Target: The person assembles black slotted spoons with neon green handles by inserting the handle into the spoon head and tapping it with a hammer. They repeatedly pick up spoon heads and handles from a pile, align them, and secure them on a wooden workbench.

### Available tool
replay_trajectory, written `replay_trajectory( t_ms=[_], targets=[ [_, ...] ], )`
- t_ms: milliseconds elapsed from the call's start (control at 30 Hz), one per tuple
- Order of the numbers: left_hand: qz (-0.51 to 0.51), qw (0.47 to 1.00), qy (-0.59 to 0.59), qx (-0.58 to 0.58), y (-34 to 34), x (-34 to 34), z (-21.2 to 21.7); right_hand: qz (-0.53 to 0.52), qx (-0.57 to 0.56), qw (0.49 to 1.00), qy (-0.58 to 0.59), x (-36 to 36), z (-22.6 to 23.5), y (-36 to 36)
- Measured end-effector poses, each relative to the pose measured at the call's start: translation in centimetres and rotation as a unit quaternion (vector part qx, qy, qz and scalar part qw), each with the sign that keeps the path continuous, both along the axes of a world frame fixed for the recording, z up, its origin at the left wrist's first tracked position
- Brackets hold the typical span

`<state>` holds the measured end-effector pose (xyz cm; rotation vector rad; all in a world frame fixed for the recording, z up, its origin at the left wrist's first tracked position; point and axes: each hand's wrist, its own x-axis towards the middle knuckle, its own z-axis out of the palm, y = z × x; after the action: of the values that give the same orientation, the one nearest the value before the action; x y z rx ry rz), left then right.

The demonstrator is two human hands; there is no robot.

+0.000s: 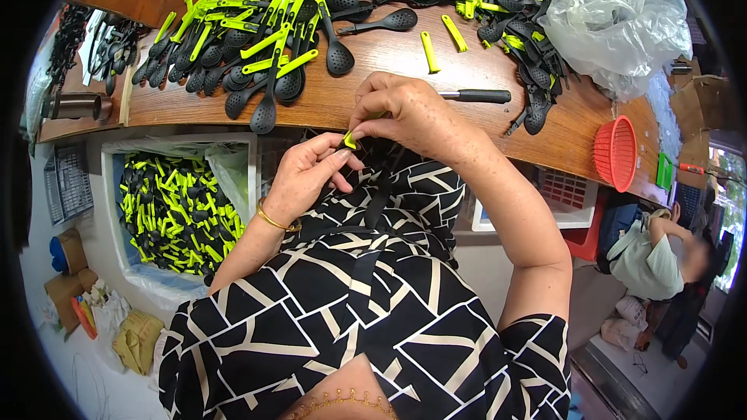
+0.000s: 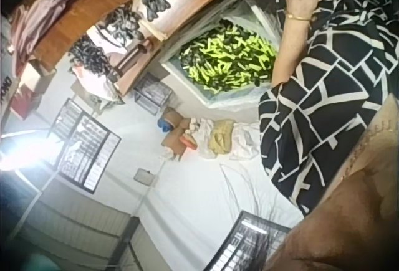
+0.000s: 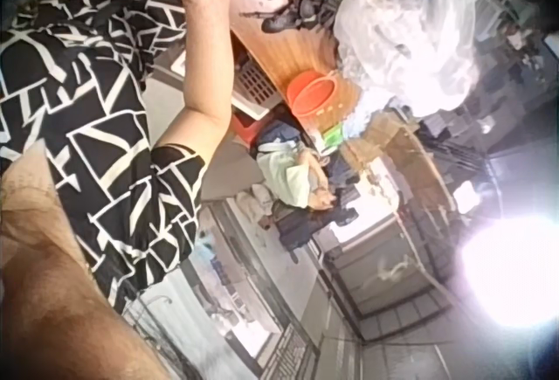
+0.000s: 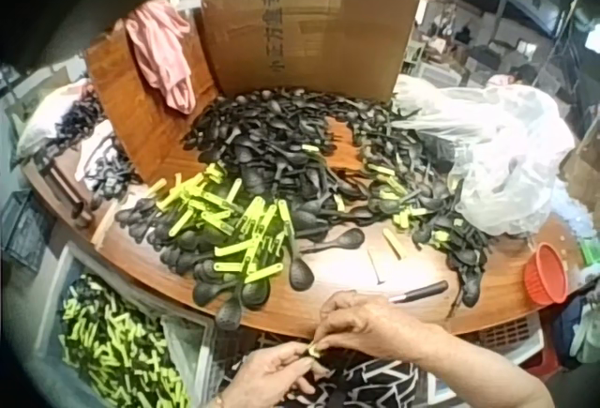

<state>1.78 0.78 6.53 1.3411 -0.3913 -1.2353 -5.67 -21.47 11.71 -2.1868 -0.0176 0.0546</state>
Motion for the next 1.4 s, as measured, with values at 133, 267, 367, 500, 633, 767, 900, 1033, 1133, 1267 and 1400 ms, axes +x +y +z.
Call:
replay_trajectory(
  t_ms=[133, 267, 367, 500, 633, 767, 900, 1033, 1133, 1267, 1400],
  targets=[
    [-0.007, 1.0, -0.002, -0.007, 0.3, -0.1, -0.6, 0.008, -0.02, 1.0, -0.016, 0.0, -0.4, 0.3],
    [0.003, 0.999, -0.034, -0.027, 0.4, -0.2, -1.5, -0.005, -0.062, 0.998, -0.028, 0.1, -1.5, 0.8],
    [0.024, 0.999, -0.01, -0.022, 0.6, -0.1, -3.3, -0.016, -0.143, 0.988, -0.055, 1.3, -2.7, 1.1],
    [0.079, 0.993, 0.087, -0.002, 0.4, -0.5, -5.0, -0.021, -0.295, 0.944, -0.146, 2.2, -4.3, 1.6],
    [0.109, 0.981, 0.158, 0.007, -0.4, 0.0, -4.6, -0.001, -0.308, 0.937, -0.166, 1.3, -5.6, 1.9],
    [0.099, 0.979, 0.173, 0.043, -0.5, 0.5, -3.9, -0.028, -0.294, 0.936, -0.19, -0.1, -5.7, 2.5],
    [0.099, 0.977, 0.177, 0.065, -0.6, 0.9, -3.4, -0.135, -0.229, 0.946, -0.187, -3.1, -4.3, -1.3],
    [0.09, 0.977, 0.179, 0.07, -0.7, 1.0, -3.0, -0.249, -0.422, 0.868, -0.084, -9.6, -3.2, -7.9],
    [0.083, 0.977, 0.187, 0.062, -0.6, 1.5, -2.9, -0.202, -0.456, 0.863, -0.076, -10.0, -3.7, -9.2],
    [0.087, 0.977, 0.182, 0.067, -0.7, 1.3, -2.9, -0.093, -0.407, 0.908, -0.037, -9.2, -2.4, -9.6],
    [0.084, 0.977, 0.184, 0.065, -0.6, 1.4, -3.0, -0.109, -0.225, 0.966, 0.065, -9.9, -1.1, -7.6]
  ],
)
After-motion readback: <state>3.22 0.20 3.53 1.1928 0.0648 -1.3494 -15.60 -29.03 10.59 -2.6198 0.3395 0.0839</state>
